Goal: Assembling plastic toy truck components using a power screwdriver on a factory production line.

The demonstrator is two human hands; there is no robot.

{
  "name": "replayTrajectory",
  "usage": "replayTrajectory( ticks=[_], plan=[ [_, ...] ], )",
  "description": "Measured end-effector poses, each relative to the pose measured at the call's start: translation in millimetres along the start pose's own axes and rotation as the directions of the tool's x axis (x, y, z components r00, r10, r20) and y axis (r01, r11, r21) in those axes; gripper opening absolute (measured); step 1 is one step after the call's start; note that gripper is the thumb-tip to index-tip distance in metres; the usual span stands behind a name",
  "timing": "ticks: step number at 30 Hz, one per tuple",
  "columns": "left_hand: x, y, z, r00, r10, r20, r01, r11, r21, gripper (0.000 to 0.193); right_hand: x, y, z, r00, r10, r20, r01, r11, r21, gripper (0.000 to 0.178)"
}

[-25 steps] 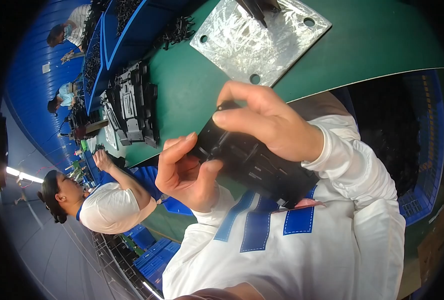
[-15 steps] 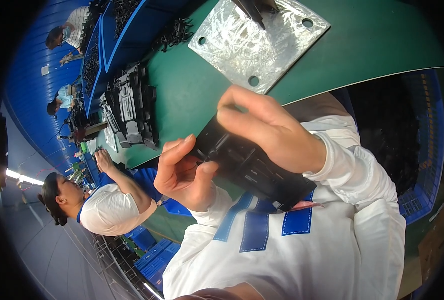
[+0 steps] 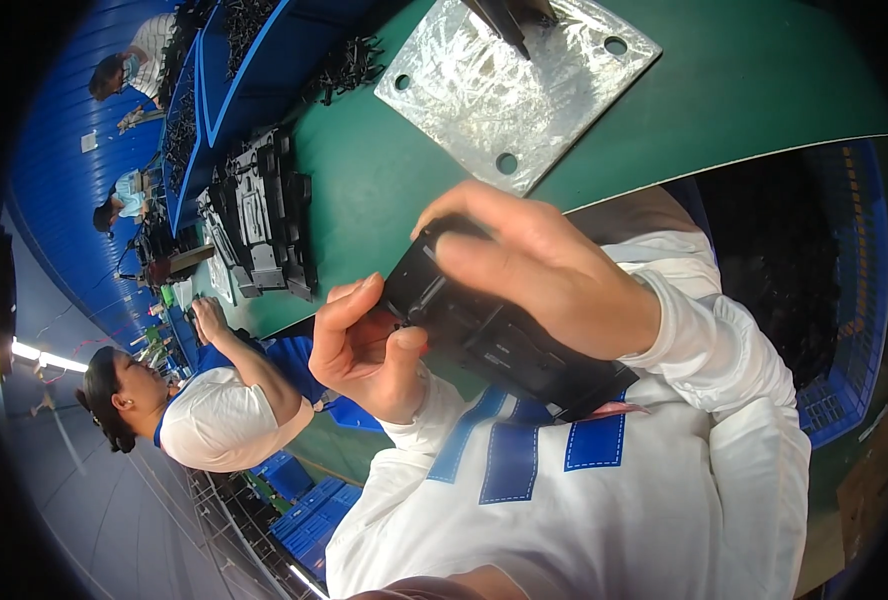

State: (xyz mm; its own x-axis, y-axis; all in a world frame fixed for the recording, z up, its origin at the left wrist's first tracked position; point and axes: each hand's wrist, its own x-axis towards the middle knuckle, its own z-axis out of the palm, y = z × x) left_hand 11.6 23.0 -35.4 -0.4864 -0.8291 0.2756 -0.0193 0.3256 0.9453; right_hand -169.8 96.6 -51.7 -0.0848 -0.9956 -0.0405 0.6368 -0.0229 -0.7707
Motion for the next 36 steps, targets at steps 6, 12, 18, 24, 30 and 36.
replayTrajectory(
  ticks=[6,12,18,24,30,36],
  plan=[
    [2.9,-2.0,-1.0,1.0,-0.008,-0.019,0.007,0.997,-0.082,0.045,-2.9,-0.3,-3.1,0.998,0.031,0.049,-0.031,0.999,-0.009,0.036],
    [2.4,-9.3,-0.6,0.996,0.077,-0.043,-0.079,0.994,-0.068,0.045,-4.7,-1.3,-1.8,0.999,-0.026,0.042,0.028,0.998,-0.059,0.042],
    [2.4,-10.4,-1.0,0.997,0.083,0.004,-0.083,0.994,-0.069,0.043,-6.4,-1.6,-0.1,0.994,-0.106,0.021,0.108,0.983,-0.151,0.043],
    [1.6,-20.1,1.6,0.997,0.073,0.035,-0.068,0.991,-0.115,0.042,-10.8,-9.0,9.1,0.946,-0.325,-0.01,0.269,0.801,-0.535,0.042],
    [0.2,-31.1,1.7,0.991,0.116,0.071,-0.101,0.978,-0.183,0.043,-13.9,-6.4,15.1,0.932,-0.362,-0.03,0.249,0.697,-0.673,0.042],
    [1.5,-34.3,3.9,0.985,0.148,0.091,-0.129,0.972,-0.194,0.042,-15.9,-8.2,18.4,0.916,-0.401,0.006,0.288,0.648,-0.705,0.036]
  ],
)
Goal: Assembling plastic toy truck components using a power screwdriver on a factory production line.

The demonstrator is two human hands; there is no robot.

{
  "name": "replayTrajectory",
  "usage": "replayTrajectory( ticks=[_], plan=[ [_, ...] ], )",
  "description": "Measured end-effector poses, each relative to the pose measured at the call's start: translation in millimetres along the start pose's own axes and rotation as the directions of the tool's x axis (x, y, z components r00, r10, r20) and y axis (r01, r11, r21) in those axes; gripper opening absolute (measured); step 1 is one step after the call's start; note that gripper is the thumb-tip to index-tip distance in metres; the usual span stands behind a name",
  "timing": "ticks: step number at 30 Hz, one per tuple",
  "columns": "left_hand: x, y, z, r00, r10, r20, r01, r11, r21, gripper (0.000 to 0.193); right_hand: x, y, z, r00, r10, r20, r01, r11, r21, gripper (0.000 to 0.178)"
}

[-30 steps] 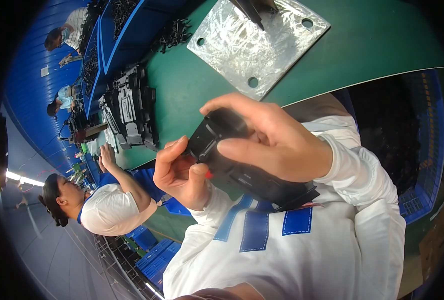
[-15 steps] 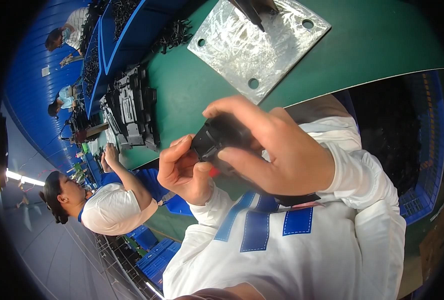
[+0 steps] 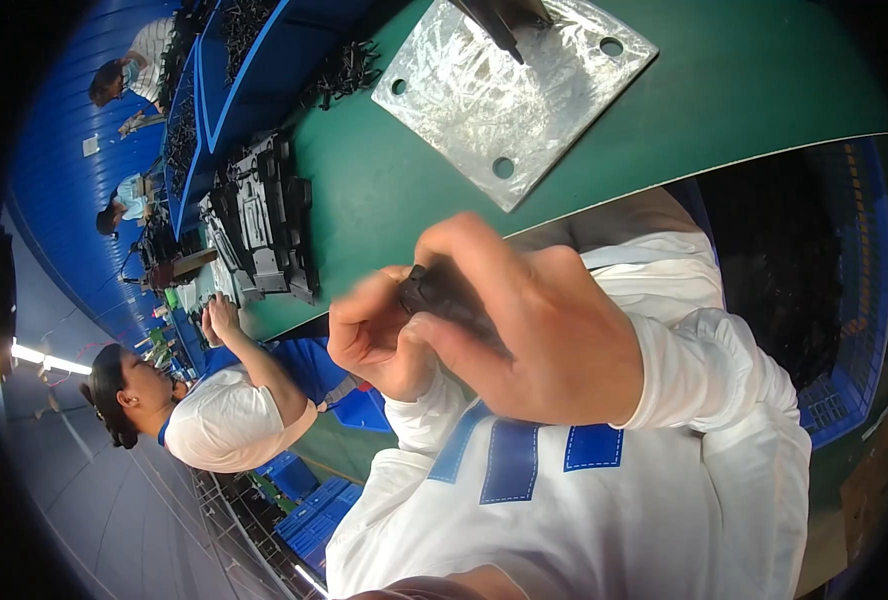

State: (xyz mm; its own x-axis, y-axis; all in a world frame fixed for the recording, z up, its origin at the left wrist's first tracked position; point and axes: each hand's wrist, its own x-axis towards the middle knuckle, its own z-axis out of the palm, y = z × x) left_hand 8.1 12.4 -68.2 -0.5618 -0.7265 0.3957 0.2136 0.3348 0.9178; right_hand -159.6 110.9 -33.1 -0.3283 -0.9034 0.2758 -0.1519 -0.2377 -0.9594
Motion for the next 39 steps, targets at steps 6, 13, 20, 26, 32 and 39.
replayTrajectory(
  ticks=[6,13,20,26,32,39],
  plan=[
    [1.2,1.9,2.3,1.0,0.002,0.003,-0.002,1.0,-0.003,0.042,-3.1,-1.2,3.0,0.999,0.029,-0.018,-0.029,0.999,0.033,0.033],
    [3.0,3.4,-0.6,0.998,0.042,0.053,-0.044,0.998,0.041,0.042,-8.2,1.9,7.2,0.998,0.052,-0.047,-0.049,0.997,0.067,0.031],
    [2.8,2.3,-3.7,0.989,0.11,0.101,-0.117,0.991,0.071,0.043,-10.8,1.3,6.3,0.998,-0.013,-0.069,0.015,1.0,0.018,0.031],
    [0.9,-1.5,-1.8,0.988,0.13,0.086,-0.132,0.991,0.018,0.042,-14.0,1.8,9.1,0.994,-0.095,-0.044,0.091,0.993,-0.076,0.034],
    [-3.7,-3.7,-3.3,0.984,0.17,0.05,-0.172,0.985,0.031,0.042,-12.9,2.0,10.9,0.991,-0.089,-0.096,0.083,0.994,-0.066,0.043],
    [-3.0,-1.6,-7.0,0.973,0.203,0.113,-0.213,0.973,0.091,0.042,-19.4,6.8,10.9,0.99,-0.14,-0.012,0.136,0.977,-0.165,0.042]
  ],
)
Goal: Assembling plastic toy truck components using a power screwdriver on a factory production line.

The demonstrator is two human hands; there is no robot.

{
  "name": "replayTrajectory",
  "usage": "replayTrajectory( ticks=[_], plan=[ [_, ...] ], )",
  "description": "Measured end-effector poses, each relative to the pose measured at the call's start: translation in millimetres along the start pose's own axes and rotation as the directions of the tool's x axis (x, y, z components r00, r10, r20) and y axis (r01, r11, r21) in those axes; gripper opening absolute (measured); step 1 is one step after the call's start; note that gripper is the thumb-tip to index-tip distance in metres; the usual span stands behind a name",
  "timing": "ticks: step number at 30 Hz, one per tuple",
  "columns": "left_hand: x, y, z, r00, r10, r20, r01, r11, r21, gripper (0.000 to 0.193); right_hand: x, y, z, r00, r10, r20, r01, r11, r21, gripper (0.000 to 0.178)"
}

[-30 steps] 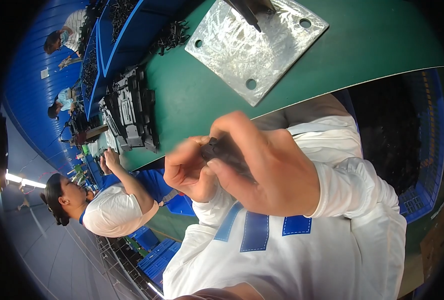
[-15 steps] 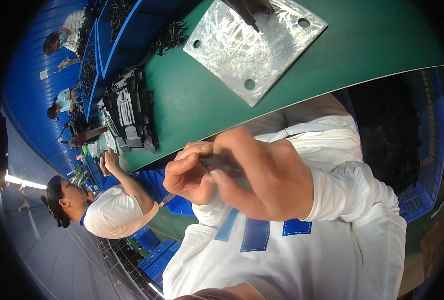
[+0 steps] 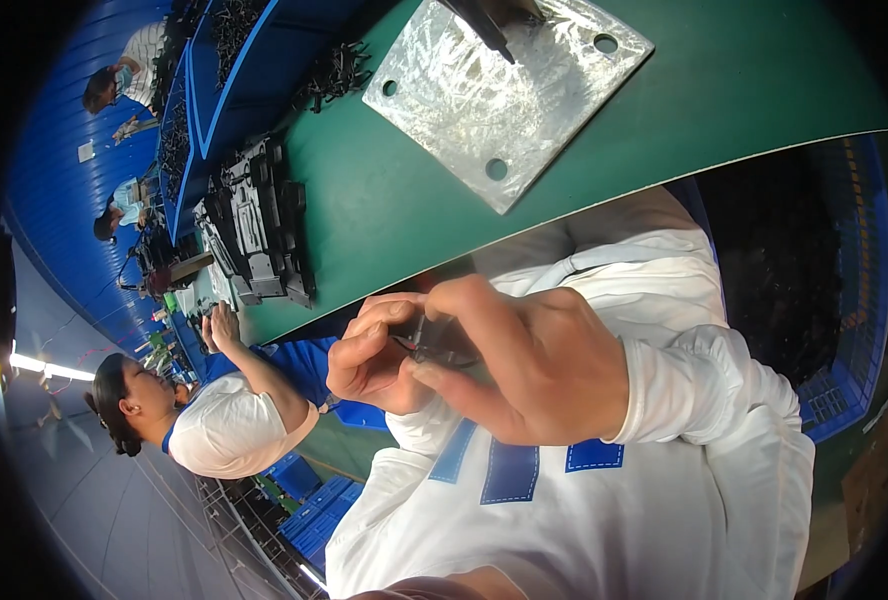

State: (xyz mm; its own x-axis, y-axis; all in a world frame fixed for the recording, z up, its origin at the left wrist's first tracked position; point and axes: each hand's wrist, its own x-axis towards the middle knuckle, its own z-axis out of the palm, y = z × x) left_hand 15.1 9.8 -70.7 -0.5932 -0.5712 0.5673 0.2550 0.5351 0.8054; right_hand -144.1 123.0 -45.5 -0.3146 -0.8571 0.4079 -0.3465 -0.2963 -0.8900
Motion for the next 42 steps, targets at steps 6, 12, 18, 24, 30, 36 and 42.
replayTrajectory(
  ticks=[6,12,18,24,30,36,42],
  plan=[
    [1.9,1.2,-0.8,1.0,0.002,0.005,-0.002,1.0,-0.01,0.043,-3.0,3.0,1.6,1.0,-0.008,-0.016,0.009,0.999,0.039,0.047],
    [2.7,0.5,-2.1,0.999,0.029,0.013,-0.029,1.0,-0.004,0.043,-3.3,-0.1,-3.0,0.999,0.021,0.041,-0.02,1.0,-0.018,0.044],
    [4.4,1.4,-0.8,0.999,0.047,0.012,-0.047,0.999,-0.001,0.044,-3.3,1.1,-4.1,0.999,0.029,0.042,-0.029,1.0,-0.003,0.047],
    [6.9,9.2,2.3,0.999,0.05,-0.006,-0.049,0.997,0.055,0.044,-3.7,2.2,-3.8,0.999,0.043,0.028,-0.044,0.999,0.028,0.042],
    [5.6,10.2,1.6,1.0,0.019,-0.008,-0.017,0.992,0.128,0.04,8.4,9.5,-4.5,0.979,0.203,-0.029,-0.184,0.931,0.314,0.033],
    [11.3,7.5,2.7,0.999,-0.034,0.005,0.033,0.99,0.135,0.041,15.6,6.1,-11.3,0.968,0.249,-0.009,-0.24,0.942,0.235,0.029],
    [12.3,5.9,4.5,0.999,-0.029,-0.018,0.03,0.996,0.088,0.042,18.0,2.8,-11.3,0.963,0.271,-0.006,-0.261,0.934,0.246,0.028]
  ],
)
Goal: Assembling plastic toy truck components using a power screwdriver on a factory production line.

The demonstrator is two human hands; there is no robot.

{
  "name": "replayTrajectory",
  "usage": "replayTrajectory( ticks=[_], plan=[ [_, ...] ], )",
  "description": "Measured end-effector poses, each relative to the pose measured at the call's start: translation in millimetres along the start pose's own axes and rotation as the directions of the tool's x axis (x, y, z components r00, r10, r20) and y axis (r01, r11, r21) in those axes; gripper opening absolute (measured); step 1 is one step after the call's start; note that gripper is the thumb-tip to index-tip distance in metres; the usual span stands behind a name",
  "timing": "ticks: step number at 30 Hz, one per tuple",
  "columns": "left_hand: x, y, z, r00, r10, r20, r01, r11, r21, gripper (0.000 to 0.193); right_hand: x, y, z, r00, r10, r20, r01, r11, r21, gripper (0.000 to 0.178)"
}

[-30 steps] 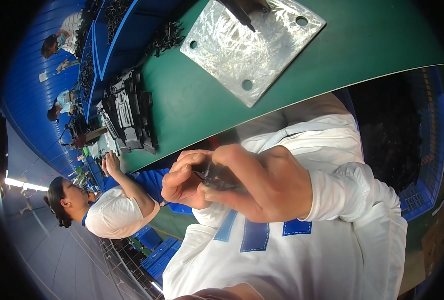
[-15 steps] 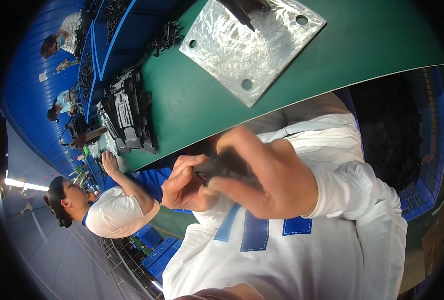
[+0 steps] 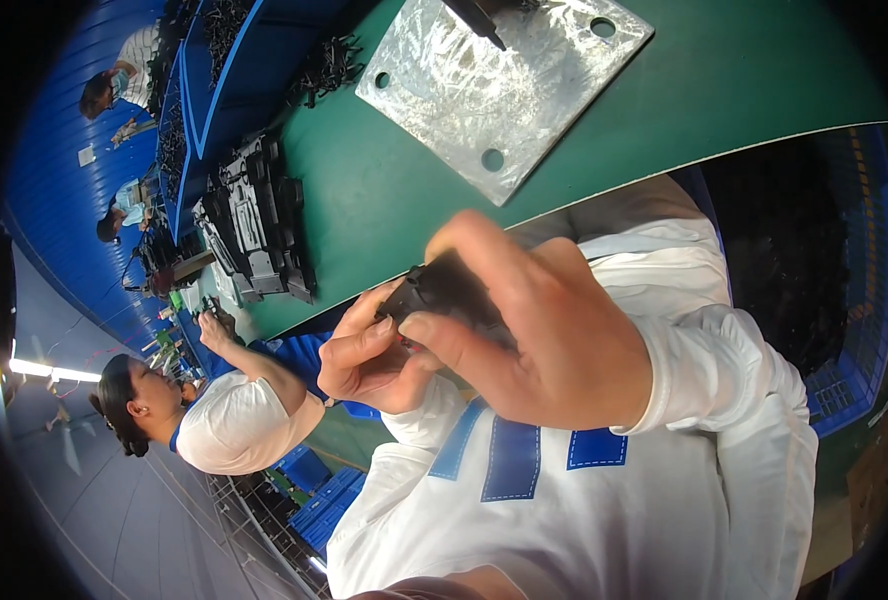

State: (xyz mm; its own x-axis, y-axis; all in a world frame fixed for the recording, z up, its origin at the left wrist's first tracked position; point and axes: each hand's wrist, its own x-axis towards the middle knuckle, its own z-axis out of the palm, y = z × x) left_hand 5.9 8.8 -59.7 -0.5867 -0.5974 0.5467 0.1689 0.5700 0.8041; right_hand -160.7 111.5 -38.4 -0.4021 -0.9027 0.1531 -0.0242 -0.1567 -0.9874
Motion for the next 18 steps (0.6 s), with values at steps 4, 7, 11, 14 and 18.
replayTrajectory(
  ticks=[4,7,11,14,18],
  plan=[
    [-1.8,-0.5,-3.4,1.0,0.012,0.02,-0.012,1.0,0.0,0.042,-3.0,-1.5,-3.2,0.996,0.019,0.083,-0.012,0.996,-0.085,0.034],
    [-2.8,4.5,-3.7,1.0,-0.01,0.028,0.009,0.999,0.036,0.042,-3.4,-3.6,-2.2,0.996,0.026,0.08,-0.022,0.999,-0.046,0.035],
    [-5.1,11.4,-2.1,0.998,-0.056,0.008,0.055,0.998,0.038,0.042,-4.7,-6.1,-0.7,0.994,0.049,0.096,-0.048,0.999,-0.018,0.035],
    [-5.8,15.4,-1.4,0.997,-0.075,-0.004,0.075,0.996,0.048,0.043,-5.6,-7.3,-0.3,0.995,0.039,0.096,-0.038,0.999,-0.009,0.034],
    [-6.7,17.1,0.1,0.997,-0.072,-0.029,0.074,0.996,0.056,0.044,-5.5,-8.3,-1.9,0.992,0.022,0.122,-0.023,1.0,-0.001,0.035]
  ],
)
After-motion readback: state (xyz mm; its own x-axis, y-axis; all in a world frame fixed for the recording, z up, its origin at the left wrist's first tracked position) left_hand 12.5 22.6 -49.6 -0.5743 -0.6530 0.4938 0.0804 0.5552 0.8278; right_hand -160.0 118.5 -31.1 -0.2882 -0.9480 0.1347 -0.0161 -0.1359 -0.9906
